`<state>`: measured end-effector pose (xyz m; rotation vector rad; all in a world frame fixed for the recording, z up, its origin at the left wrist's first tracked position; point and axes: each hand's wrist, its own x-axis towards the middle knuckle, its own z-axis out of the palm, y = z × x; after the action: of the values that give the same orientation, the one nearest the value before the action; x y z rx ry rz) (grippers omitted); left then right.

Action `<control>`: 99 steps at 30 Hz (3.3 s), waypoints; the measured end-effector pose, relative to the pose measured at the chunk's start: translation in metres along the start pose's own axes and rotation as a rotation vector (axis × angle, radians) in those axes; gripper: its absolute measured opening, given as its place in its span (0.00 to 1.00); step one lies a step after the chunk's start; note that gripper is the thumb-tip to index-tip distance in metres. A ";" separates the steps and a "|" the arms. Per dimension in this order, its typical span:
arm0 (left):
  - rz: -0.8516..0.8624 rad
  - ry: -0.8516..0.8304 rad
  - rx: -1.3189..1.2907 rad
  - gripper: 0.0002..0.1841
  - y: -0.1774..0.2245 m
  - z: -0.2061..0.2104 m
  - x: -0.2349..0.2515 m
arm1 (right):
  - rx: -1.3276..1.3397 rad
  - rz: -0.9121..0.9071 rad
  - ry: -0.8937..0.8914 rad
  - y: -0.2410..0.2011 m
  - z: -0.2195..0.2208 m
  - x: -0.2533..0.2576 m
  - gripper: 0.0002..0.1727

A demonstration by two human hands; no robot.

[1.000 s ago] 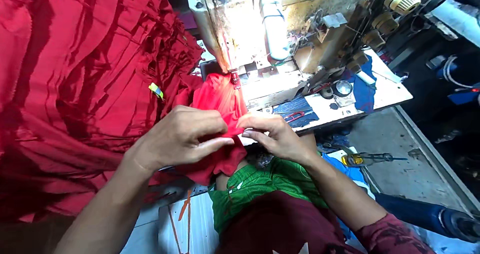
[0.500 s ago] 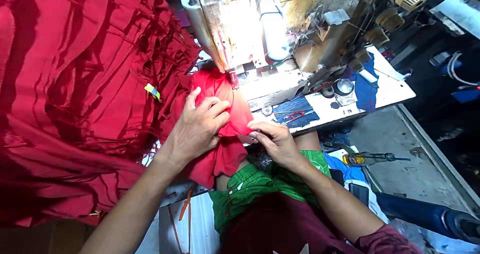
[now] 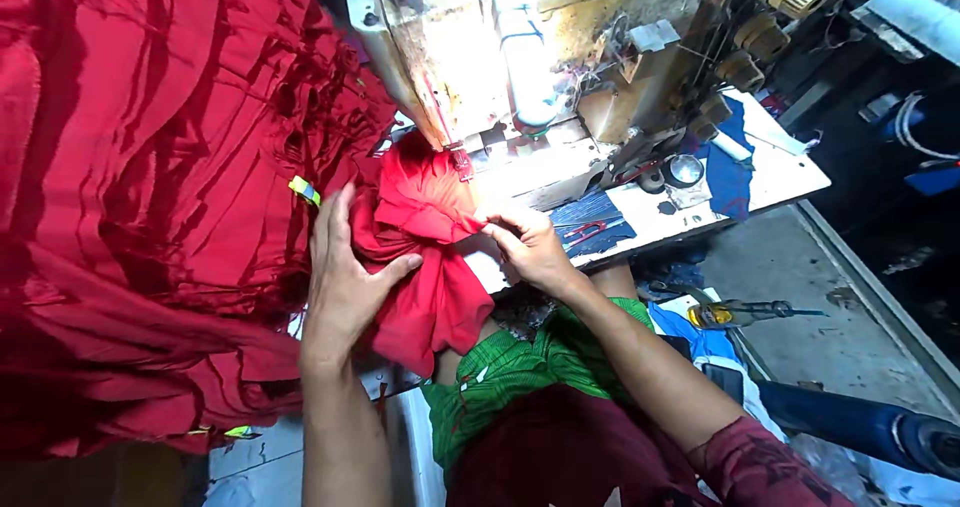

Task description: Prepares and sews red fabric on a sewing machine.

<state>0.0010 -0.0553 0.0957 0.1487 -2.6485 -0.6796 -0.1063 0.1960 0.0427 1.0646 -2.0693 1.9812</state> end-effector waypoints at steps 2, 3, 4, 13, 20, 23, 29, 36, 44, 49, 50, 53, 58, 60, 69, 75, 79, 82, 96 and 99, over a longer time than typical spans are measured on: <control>-0.180 -0.088 -0.105 0.67 -0.013 0.012 -0.016 | -0.007 -0.006 -0.011 -0.001 0.000 -0.001 0.08; -0.230 -0.109 -0.150 0.64 -0.016 0.019 -0.021 | -0.014 -0.009 -0.015 -0.002 0.000 0.000 0.08; -0.252 -0.106 -0.168 0.59 -0.018 0.025 -0.023 | -0.020 -0.015 -0.018 -0.002 0.000 0.000 0.09; 0.231 0.446 0.208 0.16 -0.010 -0.039 -0.008 | -0.033 -0.050 -0.021 0.002 -0.002 0.004 0.08; 0.302 0.318 0.372 0.15 -0.066 -0.004 -0.008 | -0.025 -0.065 -0.047 0.008 -0.004 0.003 0.09; 0.125 -0.235 0.226 0.27 -0.078 0.005 -0.017 | -0.064 -0.090 -0.064 0.008 -0.006 0.005 0.09; 0.033 -0.324 0.069 0.17 -0.019 -0.066 0.004 | -0.147 -0.155 -0.071 0.008 -0.006 0.005 0.10; 0.610 -0.238 0.125 0.19 0.010 -0.017 0.091 | -0.168 -0.159 -0.081 0.006 -0.007 0.006 0.10; 0.705 -0.263 0.091 0.14 0.029 -0.061 0.081 | -0.179 -0.143 -0.125 -0.003 -0.012 0.009 0.09; 0.833 -0.361 -0.223 0.10 0.062 -0.056 0.036 | -0.030 -0.212 -0.299 -0.032 -0.016 -0.002 0.09; 0.836 -0.380 -0.262 0.10 0.064 -0.048 0.030 | -0.034 -0.230 -0.310 -0.037 -0.016 -0.009 0.08; 0.828 -0.356 -0.318 0.09 0.065 -0.020 0.020 | -0.051 -0.238 -0.245 -0.036 -0.012 -0.033 0.08; 0.855 -0.245 0.161 0.20 0.037 0.025 0.027 | -0.075 -0.154 -0.140 -0.021 -0.010 -0.057 0.09; 0.848 -0.183 0.195 0.12 0.027 0.028 0.030 | -0.043 -0.116 -0.125 -0.020 -0.010 -0.059 0.10; 0.812 -0.169 0.278 0.08 0.036 0.008 0.046 | -0.004 0.026 -0.035 -0.018 -0.002 -0.044 0.09; 0.773 -0.237 0.241 0.15 0.029 -0.003 0.076 | 0.042 0.051 -0.008 -0.007 0.003 -0.009 0.08; 0.713 -0.317 0.099 0.18 0.034 -0.023 0.081 | 0.105 0.045 0.003 0.000 0.004 0.005 0.10; 0.770 -0.276 0.045 0.14 0.045 -0.029 0.070 | 0.096 0.021 -0.042 -0.003 0.000 0.007 0.10; 0.718 -0.102 0.169 0.14 0.024 0.014 0.045 | -0.049 -0.065 -0.042 -0.013 -0.007 -0.031 0.09; 0.697 -0.087 0.179 0.14 0.024 0.014 0.050 | -0.036 -0.052 -0.033 -0.012 -0.004 -0.025 0.08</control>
<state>-0.0505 -0.0375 0.1135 -0.7340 -2.5762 -0.2156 -0.0827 0.2113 0.0409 1.1389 -2.0634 1.9082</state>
